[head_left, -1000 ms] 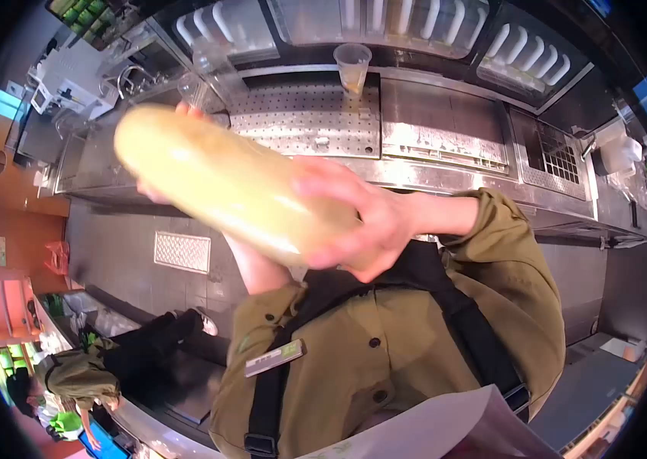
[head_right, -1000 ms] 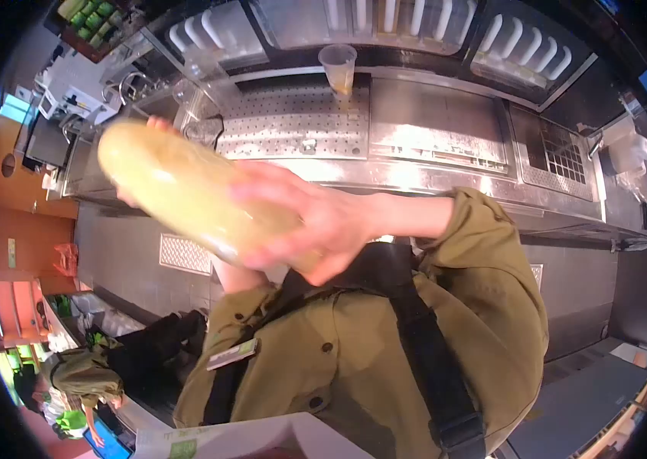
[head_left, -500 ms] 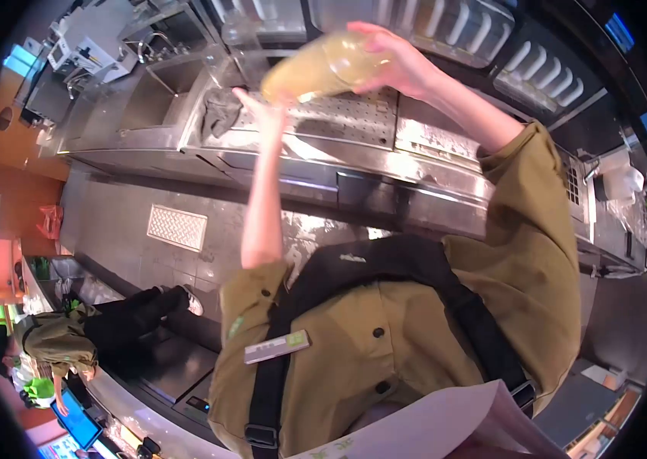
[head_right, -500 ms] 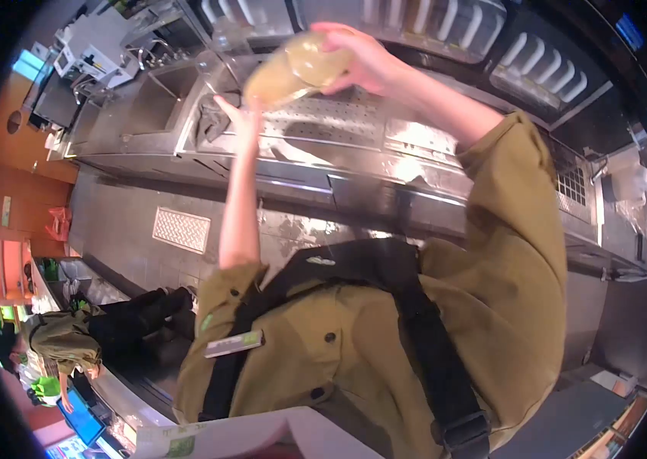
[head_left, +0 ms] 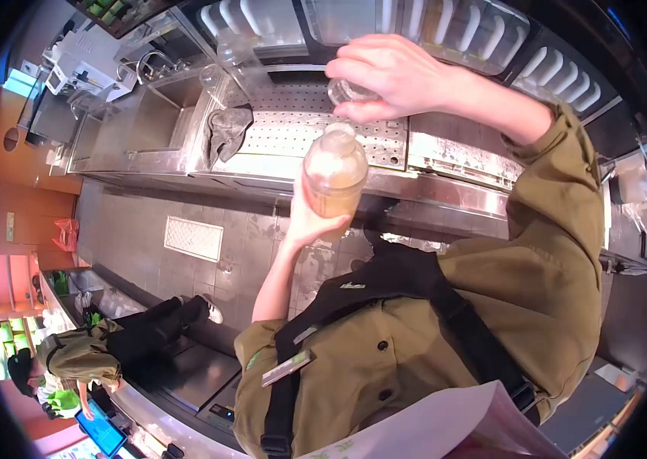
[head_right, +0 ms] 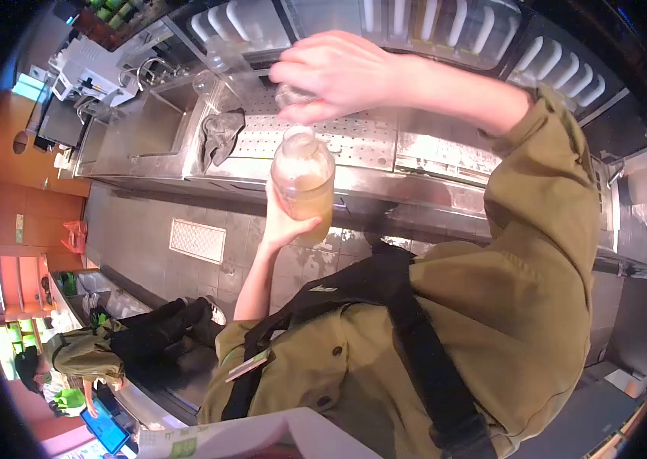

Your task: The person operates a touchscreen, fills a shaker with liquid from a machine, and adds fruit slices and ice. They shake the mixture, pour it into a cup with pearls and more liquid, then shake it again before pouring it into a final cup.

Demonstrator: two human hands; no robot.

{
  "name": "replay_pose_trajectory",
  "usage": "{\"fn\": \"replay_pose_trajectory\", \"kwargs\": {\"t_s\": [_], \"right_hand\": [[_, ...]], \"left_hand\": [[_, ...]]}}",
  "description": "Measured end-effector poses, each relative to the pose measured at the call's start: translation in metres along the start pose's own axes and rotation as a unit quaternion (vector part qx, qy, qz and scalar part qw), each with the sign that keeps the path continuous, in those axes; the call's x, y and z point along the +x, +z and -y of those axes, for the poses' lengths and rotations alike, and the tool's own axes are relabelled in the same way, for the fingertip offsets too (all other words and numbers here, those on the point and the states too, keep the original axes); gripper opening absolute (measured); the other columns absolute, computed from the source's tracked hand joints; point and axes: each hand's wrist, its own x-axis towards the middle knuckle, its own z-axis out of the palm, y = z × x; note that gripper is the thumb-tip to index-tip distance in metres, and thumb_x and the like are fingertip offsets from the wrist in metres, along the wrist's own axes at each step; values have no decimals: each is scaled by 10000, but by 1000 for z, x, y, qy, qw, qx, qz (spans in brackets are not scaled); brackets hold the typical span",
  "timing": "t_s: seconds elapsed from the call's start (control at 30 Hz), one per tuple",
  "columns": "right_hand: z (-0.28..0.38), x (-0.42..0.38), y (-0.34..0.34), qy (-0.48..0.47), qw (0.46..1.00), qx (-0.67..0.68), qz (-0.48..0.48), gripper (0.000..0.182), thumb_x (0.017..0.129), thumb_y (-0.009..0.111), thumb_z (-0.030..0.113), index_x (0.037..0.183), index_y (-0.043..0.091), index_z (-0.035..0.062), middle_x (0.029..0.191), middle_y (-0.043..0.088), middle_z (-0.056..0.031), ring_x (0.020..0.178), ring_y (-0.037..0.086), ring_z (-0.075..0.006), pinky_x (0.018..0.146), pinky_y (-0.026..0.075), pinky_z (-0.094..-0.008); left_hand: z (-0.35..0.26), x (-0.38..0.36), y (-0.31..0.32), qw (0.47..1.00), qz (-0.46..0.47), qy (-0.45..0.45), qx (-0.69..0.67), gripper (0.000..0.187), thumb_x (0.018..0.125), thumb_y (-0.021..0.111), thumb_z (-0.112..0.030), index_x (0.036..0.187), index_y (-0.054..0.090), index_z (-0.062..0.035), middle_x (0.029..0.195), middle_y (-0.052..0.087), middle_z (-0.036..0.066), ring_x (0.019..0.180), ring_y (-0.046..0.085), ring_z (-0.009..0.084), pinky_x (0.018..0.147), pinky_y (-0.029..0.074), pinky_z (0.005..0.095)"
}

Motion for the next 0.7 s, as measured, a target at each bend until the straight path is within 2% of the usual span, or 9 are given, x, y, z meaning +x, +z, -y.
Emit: {"fn": "replay_pose_trajectory", "kwargs": {"t_s": [0.07, 0.13, 0.23, 0.3, 0.37, 0.43, 0.53, 0.63, 0.7], "right_hand": [[-13, -74, 59, 197, 970, -51, 136, 366, 687, 629, 318, 829, 470, 20, 733, 526, -135, 662, 551, -282, 558, 451, -389], [-4, -151, 143, 397, 882, -11, 255, 441, 670, 650, 326, 893, 460, -3, 804, 547, -176, 806, 558, -327, 667, 460, -417], [20, -206, 221, 535, 811, 23, 237, 474, 681, 641, 347, 959, 489, -6, 962, 528, -204, 886, 531, -317, 773, 426, -418], [24, -200, 210, 515, 843, -94, 125, 589, 649, 664, 413, 1017, 489, -13, 1018, 515, -203, 963, 493, -312, 819, 384, -455], [-2, -196, 186, 688, 723, -33, 55, 783, 604, 699, 457, 1165, 424, -15, 1142, 469, -198, 1103, 411, -323, 900, 343, -438], [-43, -200, 190, 689, 708, -68, -142, 818, 600, 730, 396, 1210, 378, -19, 1162, 460, -193, 1092, 417, -342, 922, 339, -407], [-84, -194, 212, 657, 711, 88, -236, 830, 611, 740, 336, 1244, 334, -15, 1171, 448, -196, 1067, 436, -350, 923, 347, -391], [-68, -174, 236, 592, 770, 138, -194, 841, 611, 738, 322, 1262, 314, 1, 1181, 441, -193, 1059, 452, -346, 920, 356, -389], [-53, -145, 238, 646, 738, 134, -145, 844, 575, 758, 279, 1255, 312, 49, 1143, 466, -193, 1055, 480, -333, 896, 395, -374]], "left_hand": [[7, -7, -7, 999, -31, -12, 27, 1194, 480, 825, -298, 1339, 51, 0, 1321, 235, 186, 1234, 275, 273, 1017, 262, 406], [2, 0, -13, 997, -68, -23, 5, 1216, 490, 822, -282, 1338, -2, -2, 1332, 196, 192, 1245, 251, 279, 1022, 252, 410], [-2, 24, -20, 997, -73, -25, -5, 1251, 488, 822, -274, 1339, -55, -9, 1336, 183, 190, 1249, 240, 279, 1027, 241, 412], [0, 46, -30, 996, -45, -6, 80, 1223, 500, 813, -271, 1349, -26, -7, 1350, 180, 221, 1257, 235, 304, 1029, 238, 415], [-9, 72, -35, 983, -8, 12, 182, 1200, 506, 807, -272, 1353, 2, -1, 1348, 205, 242, 1250, 260, 315, 1027, 241, 418], [-39, 101, -27, 969, 16, 4, 246, 1150, 511, 789, -284, 1355, 61, -2, 1307, 289, 275, 1217, 323, 349, 1016, 268, 402], [-43, 143, -40, 930, 70, 43, 358, 1109, 524, 768, -297, 1366, 87, -59, 1265, 340, 284, 1172, 372, 382, 975, 325, 402], [-50, 166, -56, 888, 117, 13, 445, 1059, 536, 748, -299, 1377, 120, -158, 1162, 414, 264, 1068, 440, 402, 904, 385, 417], [-68, 174, -62, 839, 154, -87, 515, 1037, 537, 740, -297, 1375, 138, -201, 1054, 468, 229, 952, 499, 396, 860, 405, 423]]}}
